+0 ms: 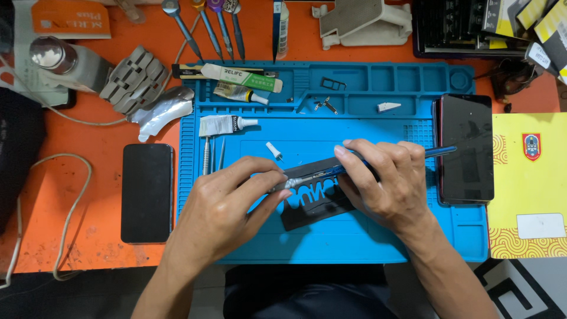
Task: The person handles a red smartphone, then a blue smartphone, using a prying tool to separate the back cover. They use a screwdriver to remove screws from the device frame and continue disassembling the phone to expose the internal components, including the battery and motherboard.
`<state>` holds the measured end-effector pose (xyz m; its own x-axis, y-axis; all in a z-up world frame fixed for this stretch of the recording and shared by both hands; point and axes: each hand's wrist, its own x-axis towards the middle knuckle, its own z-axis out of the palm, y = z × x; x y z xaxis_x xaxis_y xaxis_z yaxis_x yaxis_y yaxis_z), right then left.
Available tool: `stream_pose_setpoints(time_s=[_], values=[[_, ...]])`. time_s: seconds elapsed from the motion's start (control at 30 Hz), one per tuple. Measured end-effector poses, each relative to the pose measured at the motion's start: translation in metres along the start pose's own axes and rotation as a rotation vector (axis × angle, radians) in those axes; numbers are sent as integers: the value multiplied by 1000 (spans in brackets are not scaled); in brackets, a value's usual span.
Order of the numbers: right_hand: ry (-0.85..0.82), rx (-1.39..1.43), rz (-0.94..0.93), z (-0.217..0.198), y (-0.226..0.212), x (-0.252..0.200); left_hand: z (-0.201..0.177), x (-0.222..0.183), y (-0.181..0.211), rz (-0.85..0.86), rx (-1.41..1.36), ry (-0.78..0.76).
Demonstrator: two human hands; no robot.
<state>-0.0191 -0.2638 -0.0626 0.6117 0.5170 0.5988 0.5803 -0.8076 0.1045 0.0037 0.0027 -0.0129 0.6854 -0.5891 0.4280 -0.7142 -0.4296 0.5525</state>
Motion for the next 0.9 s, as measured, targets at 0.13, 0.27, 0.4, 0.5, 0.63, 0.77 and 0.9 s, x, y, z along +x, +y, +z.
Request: stream_pose_setpoints(time_s=[0.13, 0.27, 0.4, 0.5, 0.63, 0.77, 0.9], values=[[9, -11, -11, 0, 0, 2, -1, 2, 2, 10, 26, 14], [-3, -11, -17, 1, -1, 2, -4, 4, 7, -10, 142, -34], [1, -31, -39, 0, -2, 8, -3, 6, 10, -38, 169, -58], [22, -56, -56, 2, -4, 11, -2, 2, 4, -89, 163, -130], [19, -86, -72, 2, -5, 14, 0, 2, -4, -151, 191, -173], [1, -75, -72, 0, -5, 14, -4, 3, -3, -197, 109, -243], [6, -91, -77, 2, -5, 13, 4, -2, -7, -156, 205, -207]])
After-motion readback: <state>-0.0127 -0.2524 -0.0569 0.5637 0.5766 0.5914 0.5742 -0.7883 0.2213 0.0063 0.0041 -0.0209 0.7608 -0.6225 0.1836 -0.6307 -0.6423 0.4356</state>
